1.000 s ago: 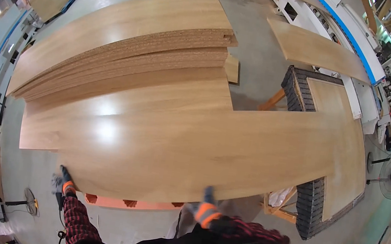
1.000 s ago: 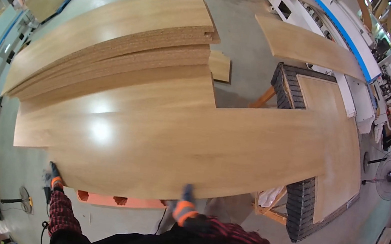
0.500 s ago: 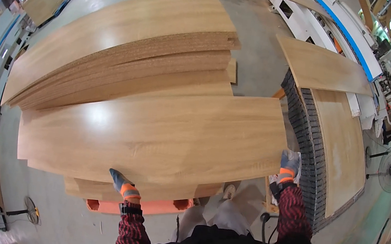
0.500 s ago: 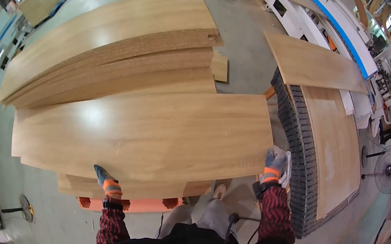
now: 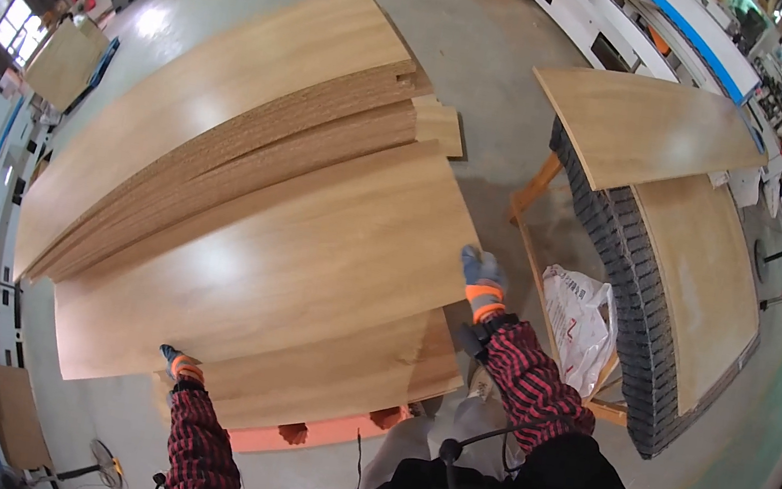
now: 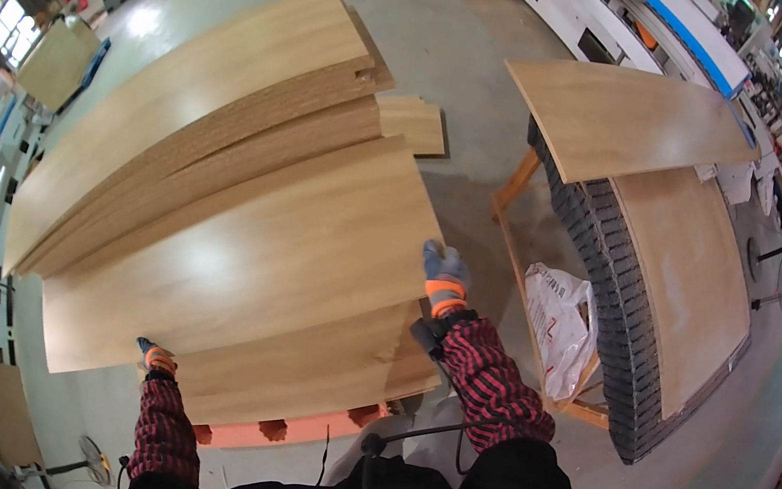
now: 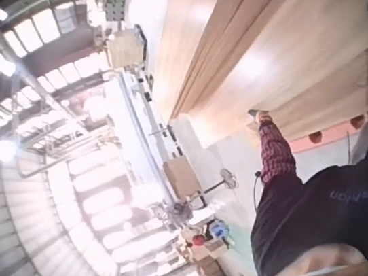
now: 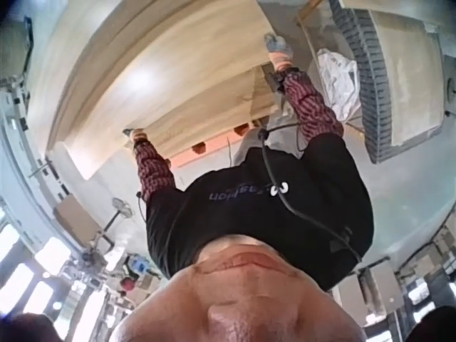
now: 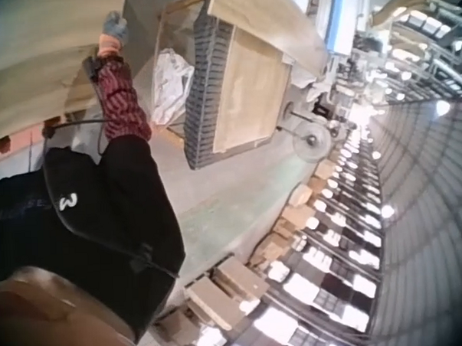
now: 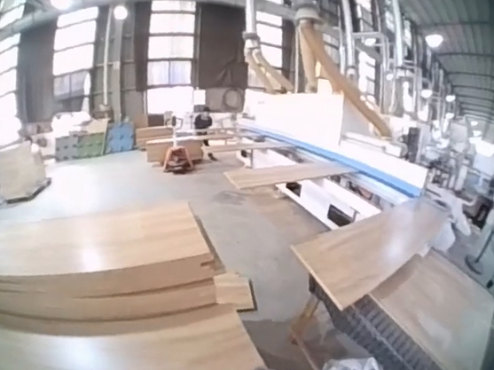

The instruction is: Gathering wood scraps into a bag and then loading large wood panels onto a conveyor machine in a furniture factory.

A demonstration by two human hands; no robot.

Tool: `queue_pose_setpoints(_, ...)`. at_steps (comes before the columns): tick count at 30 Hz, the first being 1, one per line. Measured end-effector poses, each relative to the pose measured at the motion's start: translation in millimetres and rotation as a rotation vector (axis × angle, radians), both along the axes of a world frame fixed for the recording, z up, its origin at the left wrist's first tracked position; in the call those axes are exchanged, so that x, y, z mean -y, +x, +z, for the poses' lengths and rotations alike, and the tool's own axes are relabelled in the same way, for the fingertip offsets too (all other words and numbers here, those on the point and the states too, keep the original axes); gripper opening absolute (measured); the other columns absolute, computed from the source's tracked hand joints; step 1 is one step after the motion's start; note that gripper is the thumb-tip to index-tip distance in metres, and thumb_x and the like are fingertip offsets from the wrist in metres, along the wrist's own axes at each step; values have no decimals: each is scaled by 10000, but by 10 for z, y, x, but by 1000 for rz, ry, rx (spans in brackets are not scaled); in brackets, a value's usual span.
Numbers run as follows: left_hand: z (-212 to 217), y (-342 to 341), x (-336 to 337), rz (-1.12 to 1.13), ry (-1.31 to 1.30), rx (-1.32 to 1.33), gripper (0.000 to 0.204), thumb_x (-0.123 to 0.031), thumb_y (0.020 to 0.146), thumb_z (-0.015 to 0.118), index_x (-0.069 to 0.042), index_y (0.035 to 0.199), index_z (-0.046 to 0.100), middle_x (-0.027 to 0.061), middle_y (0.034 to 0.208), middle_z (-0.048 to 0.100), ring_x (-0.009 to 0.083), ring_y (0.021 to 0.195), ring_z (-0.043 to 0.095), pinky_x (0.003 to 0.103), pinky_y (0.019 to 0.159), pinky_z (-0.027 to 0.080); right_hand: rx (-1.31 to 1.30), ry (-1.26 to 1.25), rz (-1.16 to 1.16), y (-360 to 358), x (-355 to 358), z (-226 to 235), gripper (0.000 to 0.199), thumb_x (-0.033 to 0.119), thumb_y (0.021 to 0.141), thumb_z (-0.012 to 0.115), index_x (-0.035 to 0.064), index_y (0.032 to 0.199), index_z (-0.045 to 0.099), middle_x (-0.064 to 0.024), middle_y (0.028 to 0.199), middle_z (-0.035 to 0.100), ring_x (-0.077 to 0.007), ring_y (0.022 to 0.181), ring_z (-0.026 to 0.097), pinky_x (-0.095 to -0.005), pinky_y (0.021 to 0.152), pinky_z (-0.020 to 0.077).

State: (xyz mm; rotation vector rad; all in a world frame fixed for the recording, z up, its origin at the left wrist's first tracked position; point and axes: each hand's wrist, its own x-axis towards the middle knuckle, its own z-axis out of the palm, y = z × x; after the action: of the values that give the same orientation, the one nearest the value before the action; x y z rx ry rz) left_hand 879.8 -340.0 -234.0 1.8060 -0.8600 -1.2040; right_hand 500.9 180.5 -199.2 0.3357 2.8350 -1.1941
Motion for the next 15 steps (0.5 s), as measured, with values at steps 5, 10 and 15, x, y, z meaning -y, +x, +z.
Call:
queue_pose_setpoints(5,16,48,469,-219,-113,3,598,-450,744,509,15,1120,483,114,1109,508,211,967,479,321,844,365,-98,96,-11,185,366,26,483,514,736,504,43,801,589,-199,802,594,-376,776,565,-436,660,448)
queue_pose_setpoints(10,-40,244,391,-396,-228,-3,505,-337,795,467,-14,1182,432,93,1189,452,201,1059,429,318,908,323,-89,185,88,181,346,118,439,452,783,494,24,845,573,-158,779,608,-330,741,584,-407,644,451)
queue_pose_setpoints(15,-413,338,-858,-540,-353,-16,439,-223,846,425,-43,1245,381,72,1270,395,191,1152,379,315,971,281,62,1568,1124,-1049,-1235,95,300,372,823,513,110,900,638,-13,825,626,-156,775,574,-284,742,438)
